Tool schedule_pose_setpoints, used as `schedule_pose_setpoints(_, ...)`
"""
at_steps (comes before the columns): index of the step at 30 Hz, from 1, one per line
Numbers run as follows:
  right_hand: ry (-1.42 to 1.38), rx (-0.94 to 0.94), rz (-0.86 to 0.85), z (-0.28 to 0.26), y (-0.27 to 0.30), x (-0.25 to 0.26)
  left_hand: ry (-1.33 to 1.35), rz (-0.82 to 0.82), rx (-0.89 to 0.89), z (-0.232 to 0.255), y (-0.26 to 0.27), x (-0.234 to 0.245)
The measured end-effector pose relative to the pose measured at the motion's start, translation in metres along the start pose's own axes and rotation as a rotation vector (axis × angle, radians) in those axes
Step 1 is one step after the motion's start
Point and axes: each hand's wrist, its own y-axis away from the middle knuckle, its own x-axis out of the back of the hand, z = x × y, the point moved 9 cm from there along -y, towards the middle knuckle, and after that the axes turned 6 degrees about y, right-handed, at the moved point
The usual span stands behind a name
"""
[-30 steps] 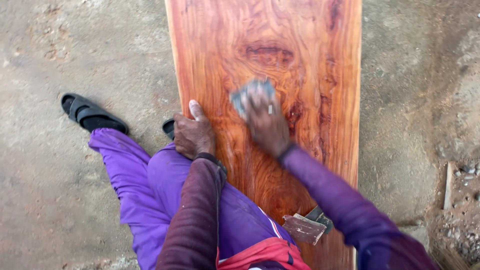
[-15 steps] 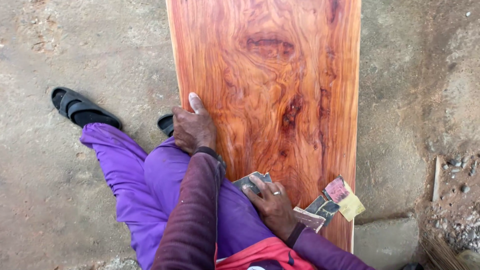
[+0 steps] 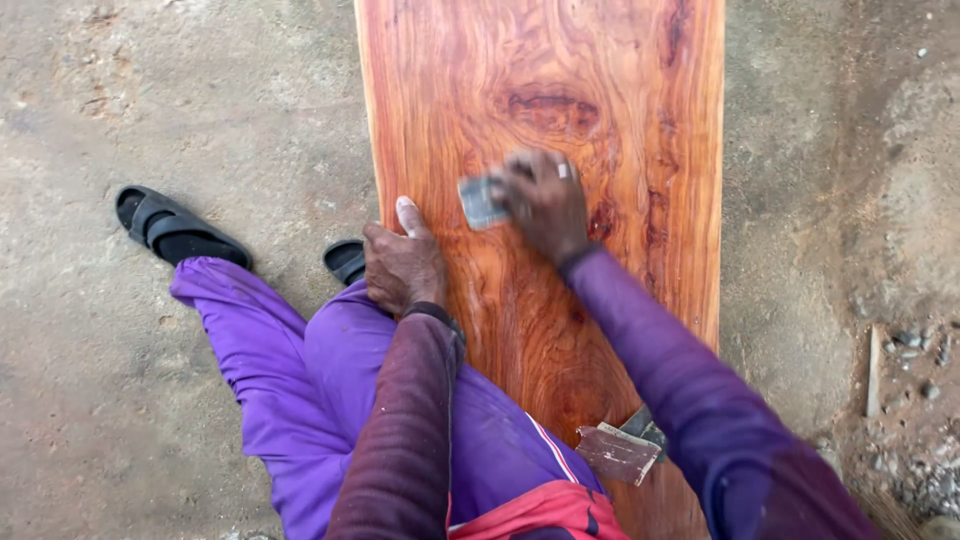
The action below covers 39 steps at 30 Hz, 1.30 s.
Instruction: The person sands the surface and edges of a wooden board with a sheet of sandpaper, holding the board steady with one hand while rubbing the sandpaper with the other, occasionally shifting the board and wiping away dust.
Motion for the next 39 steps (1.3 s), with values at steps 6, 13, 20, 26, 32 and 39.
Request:
schedule_pose_setpoints(6, -0.054, -0.09, 0.033, -0.028, 0.018, 0.034, -0.005, 0.003, -0.006, -0.001, -0.003, -0.001)
schedule_pose_setpoints(13, -0.229, -0.136, -0.118, -0.106, 0.188, 0.093, 0.006, 0.035, -0.034, 0.0, -0.003, -0.003)
schedule_pose_setpoints(20, -0.052, -0.075, -0.026, -0.027, 0.076, 0.023, 0.006, 0.017, -0.021, -0.003, -0.004, -0.004)
schedule_pose_setpoints(26, 0.043, -0.13, 0.027, 0.061, -0.095, -0.036, -0.028, 0.041, -0.012, -0.002, -0.005, -0.005)
schedule_pose_setpoints(32, 0.137, -0.183, -0.006, 0.048, -0.113, -0.038, -0.032, 0.027, -0.002, -0.002, -0.004, -0.004)
schedule_pose_setpoints(39, -0.106, -0.028, -0.074, -0.099, 0.134, 0.054, 0.186, -0.013, 0.161, -0.016, -0.015, 0.001)
